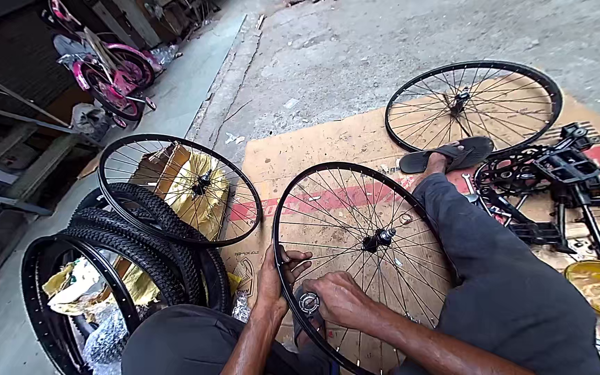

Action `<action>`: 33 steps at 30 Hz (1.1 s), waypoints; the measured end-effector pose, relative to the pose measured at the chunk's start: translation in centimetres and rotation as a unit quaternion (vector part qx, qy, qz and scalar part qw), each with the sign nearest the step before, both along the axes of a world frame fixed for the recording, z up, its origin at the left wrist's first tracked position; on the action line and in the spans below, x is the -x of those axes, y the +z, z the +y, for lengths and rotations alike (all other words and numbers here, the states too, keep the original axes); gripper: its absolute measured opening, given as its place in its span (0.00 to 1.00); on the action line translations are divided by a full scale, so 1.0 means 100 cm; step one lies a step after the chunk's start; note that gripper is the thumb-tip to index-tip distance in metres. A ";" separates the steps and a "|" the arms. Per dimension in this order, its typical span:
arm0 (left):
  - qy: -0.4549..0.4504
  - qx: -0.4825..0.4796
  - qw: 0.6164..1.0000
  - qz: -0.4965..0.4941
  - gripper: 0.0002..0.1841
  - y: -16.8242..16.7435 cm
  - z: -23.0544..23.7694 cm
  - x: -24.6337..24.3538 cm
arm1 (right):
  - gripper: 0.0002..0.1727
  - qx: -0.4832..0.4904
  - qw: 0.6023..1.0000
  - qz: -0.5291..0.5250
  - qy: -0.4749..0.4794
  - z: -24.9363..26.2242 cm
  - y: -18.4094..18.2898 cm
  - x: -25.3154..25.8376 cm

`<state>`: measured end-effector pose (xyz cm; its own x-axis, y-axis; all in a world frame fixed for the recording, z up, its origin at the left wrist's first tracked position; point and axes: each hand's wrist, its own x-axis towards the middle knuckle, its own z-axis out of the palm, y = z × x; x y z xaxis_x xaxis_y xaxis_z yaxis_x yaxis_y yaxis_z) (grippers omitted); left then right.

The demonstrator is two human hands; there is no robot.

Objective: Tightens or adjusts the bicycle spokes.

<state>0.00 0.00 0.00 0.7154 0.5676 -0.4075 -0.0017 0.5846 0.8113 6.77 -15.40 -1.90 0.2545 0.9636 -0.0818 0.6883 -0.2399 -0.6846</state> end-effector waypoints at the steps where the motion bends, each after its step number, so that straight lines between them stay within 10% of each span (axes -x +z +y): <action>1: 0.001 -0.003 1.000 0.004 0.29 0.000 0.001 0.000 | 0.14 0.001 0.997 0.061 0.043 -0.007 0.006 -0.011; 5: -0.007 -0.004 1.000 -0.001 0.29 -0.002 0.002 0.001 | 0.18 -0.030 0.982 0.183 0.044 -0.022 0.007 -0.024; 10: 0.001 -0.005 1.000 0.007 0.27 -0.003 -0.001 0.000 | 0.11 -0.036 0.999 0.004 -0.031 -0.002 -0.007 0.005; 16: -0.003 -0.009 1.000 0.009 0.29 -0.003 -0.001 -0.001 | 0.17 -0.045 0.977 0.207 0.027 -0.021 0.002 -0.024; 21: 0.002 -0.009 1.000 0.006 0.28 -0.004 -0.002 -0.001 | 0.11 -0.032 0.999 0.020 -0.021 -0.002 -0.006 0.001; 26: 0.002 0.002 1.000 0.000 0.29 -0.005 0.000 -0.002 | 0.19 -0.044 0.974 0.216 0.053 -0.020 0.002 -0.029; 33: 0.001 -0.052 0.997 0.061 0.31 -0.001 0.005 -0.006 | 0.18 -0.004 0.998 0.053 0.045 -0.007 0.002 -0.008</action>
